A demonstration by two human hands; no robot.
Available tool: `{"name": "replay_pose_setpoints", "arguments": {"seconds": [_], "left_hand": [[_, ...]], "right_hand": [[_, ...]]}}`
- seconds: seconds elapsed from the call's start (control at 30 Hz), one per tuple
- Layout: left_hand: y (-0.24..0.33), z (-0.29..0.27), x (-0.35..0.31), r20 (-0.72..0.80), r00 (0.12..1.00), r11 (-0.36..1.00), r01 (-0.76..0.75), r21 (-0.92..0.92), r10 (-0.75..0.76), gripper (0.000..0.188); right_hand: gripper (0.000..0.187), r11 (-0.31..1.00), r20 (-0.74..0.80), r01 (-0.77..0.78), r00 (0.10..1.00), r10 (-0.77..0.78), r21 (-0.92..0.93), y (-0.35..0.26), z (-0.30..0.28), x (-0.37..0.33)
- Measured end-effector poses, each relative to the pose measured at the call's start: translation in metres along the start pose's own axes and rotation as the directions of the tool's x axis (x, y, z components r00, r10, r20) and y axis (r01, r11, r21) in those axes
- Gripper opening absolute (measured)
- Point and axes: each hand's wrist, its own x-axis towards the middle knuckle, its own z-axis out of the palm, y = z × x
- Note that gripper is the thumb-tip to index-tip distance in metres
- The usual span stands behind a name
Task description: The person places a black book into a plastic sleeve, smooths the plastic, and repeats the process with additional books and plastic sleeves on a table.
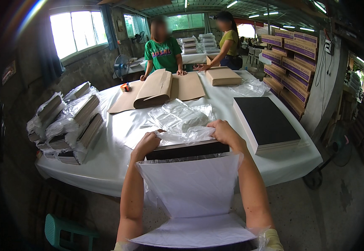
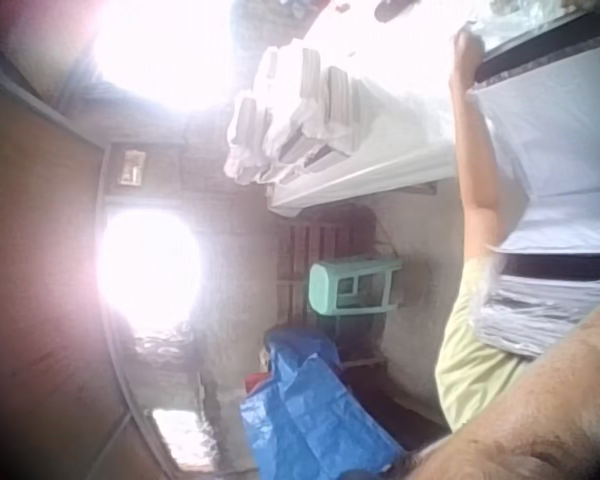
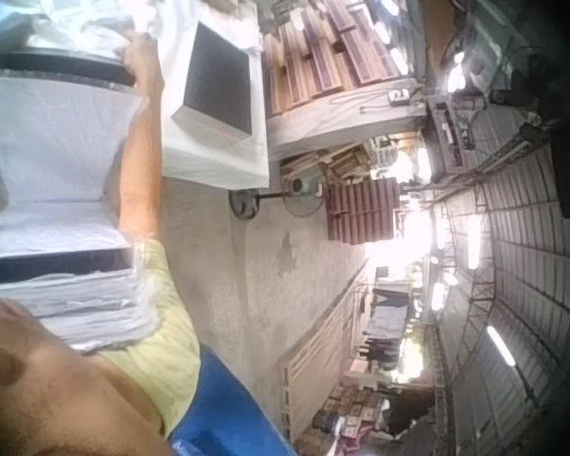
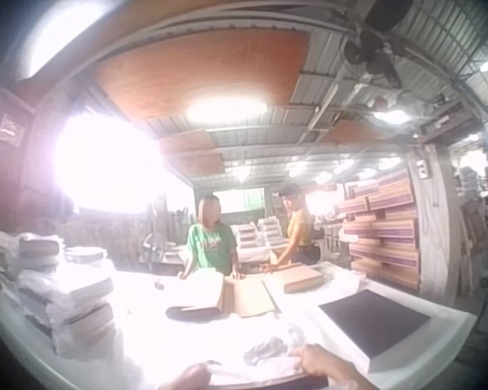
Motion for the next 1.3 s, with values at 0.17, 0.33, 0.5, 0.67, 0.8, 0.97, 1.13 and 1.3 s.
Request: {"name": "replay_pose_setpoints", "arguments": {"seconds": [0.17,0.33,0.5,0.67,0.8,0.97,1.13,1.3], "left_hand": [[-0.009,0.003,0.004,0.029,0.999,0.999,0.022,0.028,-0.023,0.045],[0.003,0.0,-0.001,0.012,1.0,1.0,0.007,0.005,-0.007,0.044],[0.0,-0.001,-0.001,0.012,1.0,0.999,0.001,0.032,-0.001,0.045],[0.007,-0.001,-0.002,0.003,1.0,1.0,0.0,0.002,0.0,0.044],[0.007,-0.003,-0.003,0.021,1.0,1.0,0.012,-0.009,-0.012,0.044],[0.004,-0.002,-0.001,0.025,1.0,0.999,0.017,-0.036,-0.016,0.046],[0.01,-0.005,-0.005,0.006,1.0,1.0,-0.005,-0.005,0.006,0.046],[0.004,-0.002,-0.002,0.008,1.0,1.0,-0.02,0.0,0.02,0.045]], "right_hand": [[0.027,1.0,0.005,0.006,1.0,-0.006,0.011,0.002,0.002,0.002],[0.027,1.0,-0.009,0.019,1.0,-0.019,-0.007,0.004,0.001,0.001],[0.026,1.0,-0.011,0.023,1.0,-0.023,0.004,0.002,0.002,0.001],[0.027,1.0,-0.008,0.01,1.0,-0.01,0.007,0.008,0.001,0.003],[0.027,1.0,-0.004,0.015,1.0,-0.015,0.006,0.008,0.002,0.004],[0.028,0.999,0.004,0.007,1.0,-0.007,0.034,0.005,0.001,0.003],[0.028,0.999,0.0,0.013,1.0,-0.013,0.031,0.006,0.001,0.003],[0.028,1.0,0.004,0.002,1.0,-0.002,0.03,0.007,0.001,0.003]]}}
